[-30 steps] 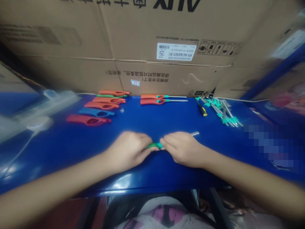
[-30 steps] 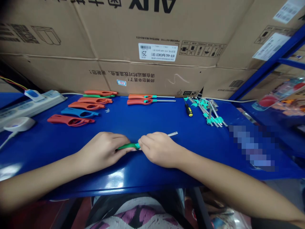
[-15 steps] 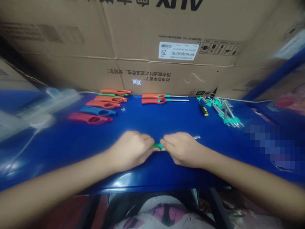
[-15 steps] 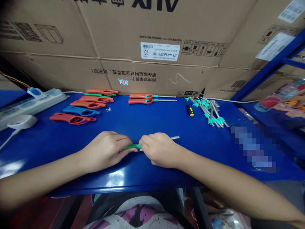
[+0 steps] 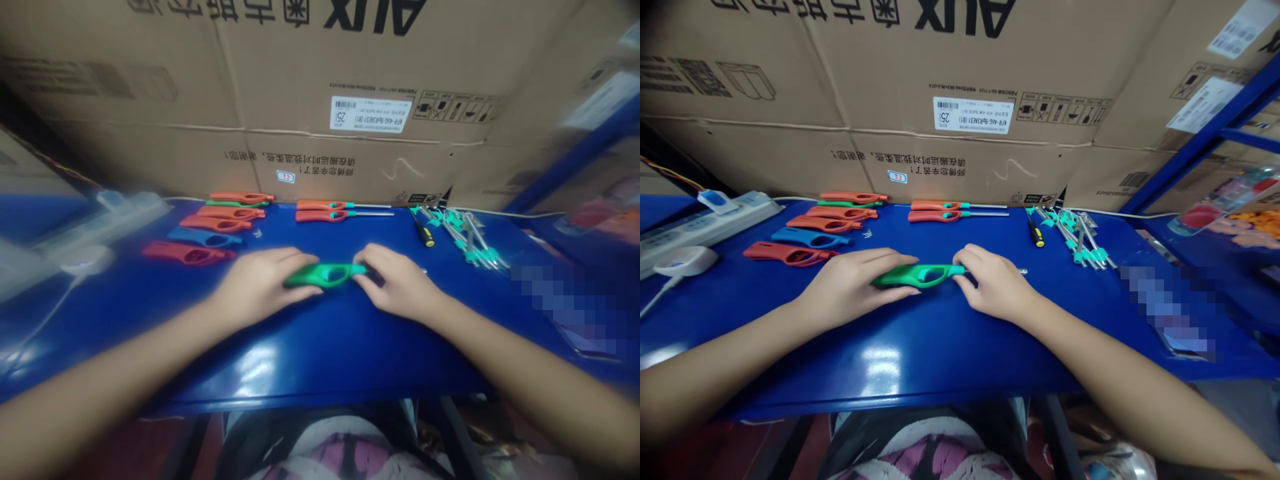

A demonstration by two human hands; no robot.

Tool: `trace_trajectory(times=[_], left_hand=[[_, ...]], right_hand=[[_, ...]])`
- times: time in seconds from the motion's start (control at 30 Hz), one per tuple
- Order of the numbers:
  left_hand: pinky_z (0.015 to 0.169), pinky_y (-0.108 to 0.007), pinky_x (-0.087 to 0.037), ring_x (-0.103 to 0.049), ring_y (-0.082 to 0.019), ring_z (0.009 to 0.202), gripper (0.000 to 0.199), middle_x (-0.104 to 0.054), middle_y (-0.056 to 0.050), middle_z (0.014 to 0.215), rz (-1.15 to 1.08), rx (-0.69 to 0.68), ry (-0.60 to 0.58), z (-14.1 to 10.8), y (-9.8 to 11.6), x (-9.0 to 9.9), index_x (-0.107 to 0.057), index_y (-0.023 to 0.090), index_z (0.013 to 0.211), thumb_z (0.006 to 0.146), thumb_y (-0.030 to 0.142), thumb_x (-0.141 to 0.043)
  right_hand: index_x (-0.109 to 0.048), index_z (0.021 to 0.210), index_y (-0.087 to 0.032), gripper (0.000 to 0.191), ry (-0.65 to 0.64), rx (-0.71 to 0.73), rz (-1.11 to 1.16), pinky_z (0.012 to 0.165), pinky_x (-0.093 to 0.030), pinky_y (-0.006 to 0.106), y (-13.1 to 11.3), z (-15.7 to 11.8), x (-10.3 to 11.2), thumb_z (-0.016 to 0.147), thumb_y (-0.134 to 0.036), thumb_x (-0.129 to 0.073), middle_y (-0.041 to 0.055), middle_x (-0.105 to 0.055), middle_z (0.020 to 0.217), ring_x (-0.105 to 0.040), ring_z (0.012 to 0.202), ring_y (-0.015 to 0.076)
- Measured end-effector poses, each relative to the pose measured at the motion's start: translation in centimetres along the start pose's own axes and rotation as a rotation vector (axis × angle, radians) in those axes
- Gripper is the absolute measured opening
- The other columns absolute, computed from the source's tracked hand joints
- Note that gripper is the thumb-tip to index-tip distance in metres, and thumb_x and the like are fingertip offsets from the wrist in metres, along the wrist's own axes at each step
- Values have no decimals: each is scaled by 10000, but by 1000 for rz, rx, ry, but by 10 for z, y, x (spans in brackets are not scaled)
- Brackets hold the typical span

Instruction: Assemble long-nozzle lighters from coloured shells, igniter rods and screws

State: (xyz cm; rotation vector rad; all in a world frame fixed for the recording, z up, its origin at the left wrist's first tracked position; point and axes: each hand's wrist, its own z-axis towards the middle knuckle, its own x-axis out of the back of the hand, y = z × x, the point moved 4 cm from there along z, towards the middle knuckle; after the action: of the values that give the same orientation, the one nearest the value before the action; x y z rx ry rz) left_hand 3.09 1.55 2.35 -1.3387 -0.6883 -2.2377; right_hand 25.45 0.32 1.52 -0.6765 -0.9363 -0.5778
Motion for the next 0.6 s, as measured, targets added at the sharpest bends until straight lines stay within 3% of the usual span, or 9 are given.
trace_trajectory(times=[0.17, 0.33, 0.47, 0.6], left_hand=[[849, -342, -549, -693, -236, 953, 414, -719, -99, 1088, -121, 81, -73, 2, -18, -9, -670, 160, 1236, 932, 440, -645], [835, -332, -548, -686, -226, 913, 369, -719, -103, 1032, -194, 79, -126, 3, -22, -19, -693, 147, 1186, 988, 429, -560], [870, -347, -538, -675, -232, 932, 367, -707, -106, 1033, -194, 23, -148, 2, -18, -22, -689, 138, 1154, 1014, 428, -514], [867, -349, -538, -668, -230, 922, 376, -699, -104, 1009, -184, -18, -173, 0, -11, -25, -681, 136, 1157, 1027, 429, -485]], right_hand=[[-569, 903, -179, 79, -102, -60, 80, 643, -404, 252, 31, 3, 7, 855, -162, -630, 14, -604, 823, -537, 707, 143], [-644, 1037, -196, 142, -210, -5, 83, 658, -438, 264, 40, 2, 0, 944, -298, -610, 36, -671, 910, -600, 751, 157], [-677, 1091, -210, 197, -97, 185, 10, 775, -491, 322, 27, 4, 2, 969, -348, -605, 73, -697, 1039, -620, 953, 219], [-678, 1034, -171, 174, 10, 330, 7, 781, -498, 344, 8, 4, 7, 984, -308, -583, 90, -692, 966, -592, 886, 216]])
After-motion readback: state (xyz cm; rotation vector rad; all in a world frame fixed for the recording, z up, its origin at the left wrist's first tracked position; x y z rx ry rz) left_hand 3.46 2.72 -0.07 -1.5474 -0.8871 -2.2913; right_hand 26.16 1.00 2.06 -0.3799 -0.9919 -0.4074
